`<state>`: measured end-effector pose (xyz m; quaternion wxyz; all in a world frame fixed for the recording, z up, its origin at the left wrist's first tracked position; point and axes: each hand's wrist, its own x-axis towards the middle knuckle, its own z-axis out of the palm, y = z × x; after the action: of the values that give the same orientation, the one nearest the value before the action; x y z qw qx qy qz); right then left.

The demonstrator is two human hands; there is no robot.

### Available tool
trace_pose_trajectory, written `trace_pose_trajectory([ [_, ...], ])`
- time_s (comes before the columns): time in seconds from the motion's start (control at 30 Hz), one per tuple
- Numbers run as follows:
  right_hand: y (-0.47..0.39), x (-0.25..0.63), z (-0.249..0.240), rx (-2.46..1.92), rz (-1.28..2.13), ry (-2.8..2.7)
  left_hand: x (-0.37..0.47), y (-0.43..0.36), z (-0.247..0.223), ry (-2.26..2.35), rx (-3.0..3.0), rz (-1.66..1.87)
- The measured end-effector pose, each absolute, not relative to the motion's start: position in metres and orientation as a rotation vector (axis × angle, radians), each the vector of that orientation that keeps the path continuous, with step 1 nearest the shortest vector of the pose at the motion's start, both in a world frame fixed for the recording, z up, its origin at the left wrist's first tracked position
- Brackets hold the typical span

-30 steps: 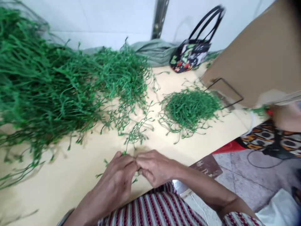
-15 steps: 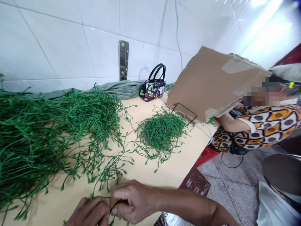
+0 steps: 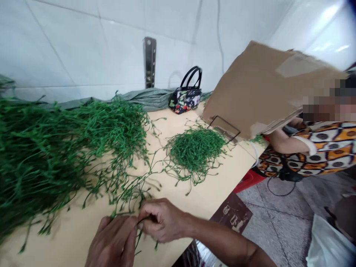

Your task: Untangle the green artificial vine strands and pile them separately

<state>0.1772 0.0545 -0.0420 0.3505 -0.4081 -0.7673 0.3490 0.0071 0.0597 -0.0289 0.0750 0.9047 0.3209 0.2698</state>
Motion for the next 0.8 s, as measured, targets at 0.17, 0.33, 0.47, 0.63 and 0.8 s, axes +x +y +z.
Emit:
trace_pose_trajectory([
  [0.17, 0.052, 0.183, -0.039, -0.925, 0.797, -2.252, 0.015, 0.049, -0.011, 1.047, 2.613, 0.669],
  [0.33, 0.050, 0.188, -0.038, -0.765, 0.819, -2.594, 0.012, 0.037, -0.014, 0.917, 2.556, 0.429],
  [0.47, 0.049, 0.192, -0.037, -0.704, 0.874, -2.661, 0.008, 0.032, -0.014, 0.839, 2.484, 0.325],
  [0.63, 0.050, 0.194, -0.036, -0.644, 0.954, -2.579, 0.008, 0.035, -0.015, 0.775, 2.412, 0.405],
  [0.8, 0.049, 0.190, -0.042, -0.766, 0.885, -2.310, 0.006, 0.038, -0.025, 1.023, 2.198, 0.651],
])
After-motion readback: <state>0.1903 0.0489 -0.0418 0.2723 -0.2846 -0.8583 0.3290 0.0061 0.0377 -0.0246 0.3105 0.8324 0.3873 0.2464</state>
